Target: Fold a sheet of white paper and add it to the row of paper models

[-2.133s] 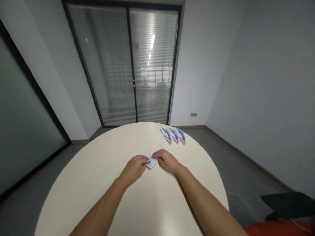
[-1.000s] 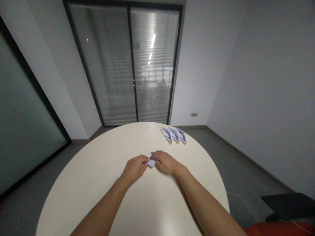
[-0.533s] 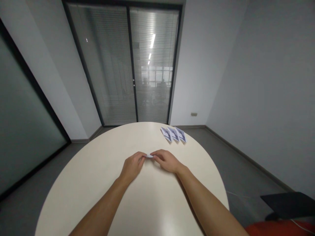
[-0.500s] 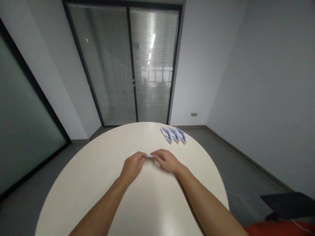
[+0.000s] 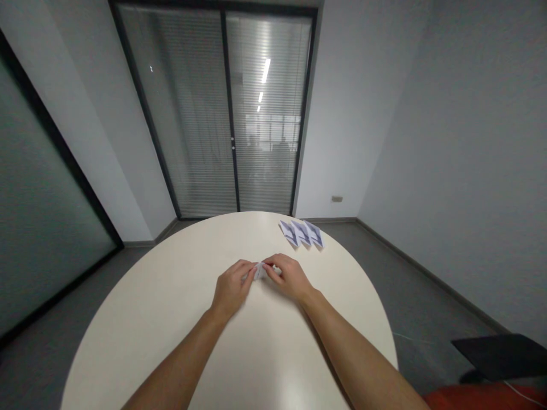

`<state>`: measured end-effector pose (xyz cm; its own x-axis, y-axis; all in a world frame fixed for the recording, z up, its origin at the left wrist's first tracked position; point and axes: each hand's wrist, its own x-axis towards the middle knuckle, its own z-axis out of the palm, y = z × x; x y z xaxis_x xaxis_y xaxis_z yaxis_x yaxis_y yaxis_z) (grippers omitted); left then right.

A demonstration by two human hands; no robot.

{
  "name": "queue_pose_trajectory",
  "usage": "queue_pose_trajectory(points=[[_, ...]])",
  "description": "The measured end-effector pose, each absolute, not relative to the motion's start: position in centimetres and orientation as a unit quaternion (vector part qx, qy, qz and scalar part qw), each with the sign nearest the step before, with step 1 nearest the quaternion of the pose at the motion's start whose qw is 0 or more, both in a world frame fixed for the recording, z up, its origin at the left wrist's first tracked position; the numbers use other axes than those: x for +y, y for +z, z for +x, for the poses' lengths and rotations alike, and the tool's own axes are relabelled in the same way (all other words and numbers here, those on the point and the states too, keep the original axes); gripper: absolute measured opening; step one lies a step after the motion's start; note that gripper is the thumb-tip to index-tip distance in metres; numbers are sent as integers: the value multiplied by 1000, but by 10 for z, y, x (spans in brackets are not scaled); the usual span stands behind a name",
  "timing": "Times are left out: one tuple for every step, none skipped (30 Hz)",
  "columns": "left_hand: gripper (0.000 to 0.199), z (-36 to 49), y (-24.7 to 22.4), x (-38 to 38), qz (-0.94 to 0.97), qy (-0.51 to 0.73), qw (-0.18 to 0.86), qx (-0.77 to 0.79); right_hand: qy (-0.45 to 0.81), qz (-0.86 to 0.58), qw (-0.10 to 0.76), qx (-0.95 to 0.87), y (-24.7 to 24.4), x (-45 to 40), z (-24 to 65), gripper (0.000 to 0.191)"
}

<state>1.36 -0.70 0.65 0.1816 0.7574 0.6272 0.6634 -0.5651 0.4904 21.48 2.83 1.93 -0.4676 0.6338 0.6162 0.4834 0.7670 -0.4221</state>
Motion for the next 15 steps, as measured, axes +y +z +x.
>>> queue_pose_trajectory(points=[[24, 14, 7, -7, 766, 445, 52, 460, 91, -325, 399, -853, 19, 29, 214, 19], [24, 14, 7, -7, 765, 451, 52, 457, 89, -323, 397, -854, 19, 29, 214, 19], [24, 14, 7, -7, 763, 456, 52, 455, 89, -321, 397, -856, 19, 29, 214, 18], [23, 14, 7, -8, 761, 462, 53, 453, 92, -318, 398, -856, 19, 28, 213, 18], [22, 14, 7, -8, 759, 466, 55, 452, 98, -315, 401, -855, 20, 28, 213, 18], [22, 15, 8, -8, 757, 468, 56, 452, 108, -311, 407, -852, 20, 27, 212, 18], [21, 15, 8, -8, 756, 470, 58, 452, 120, -308, 413, -848, 21, 26, 212, 18], [20, 15, 9, -8, 756, 470, 59, 452, 133, -306, 419, -844, 21, 25, 211, 18], [20, 15, 10, -9, 756, 470, 60, 452, 148, -306, 424, -839, 22, 23, 210, 18], [20, 16, 11, -9, 755, 471, 60, 452, 163, -309, 429, -833, 23, 22, 209, 18], [21, 16, 12, -9, 754, 473, 60, 452, 177, -314, 432, -827, 23, 21, 208, 19], [21, 16, 13, -9, 752, 477, 59, 452, 191, -319, 435, -820, 24, 20, 207, 20], [21, 17, 14, -10, 749, 481, 59, 451, 202, -324, 437, -814, 24, 19, 206, 21], [21, 17, 15, -10, 747, 484, 60, 452, 212, -328, 440, -809, 25, 18, 205, 22], [21, 17, 16, -10, 744, 487, 63, 453, 218, -330, 442, -805, 25, 18, 205, 22]])
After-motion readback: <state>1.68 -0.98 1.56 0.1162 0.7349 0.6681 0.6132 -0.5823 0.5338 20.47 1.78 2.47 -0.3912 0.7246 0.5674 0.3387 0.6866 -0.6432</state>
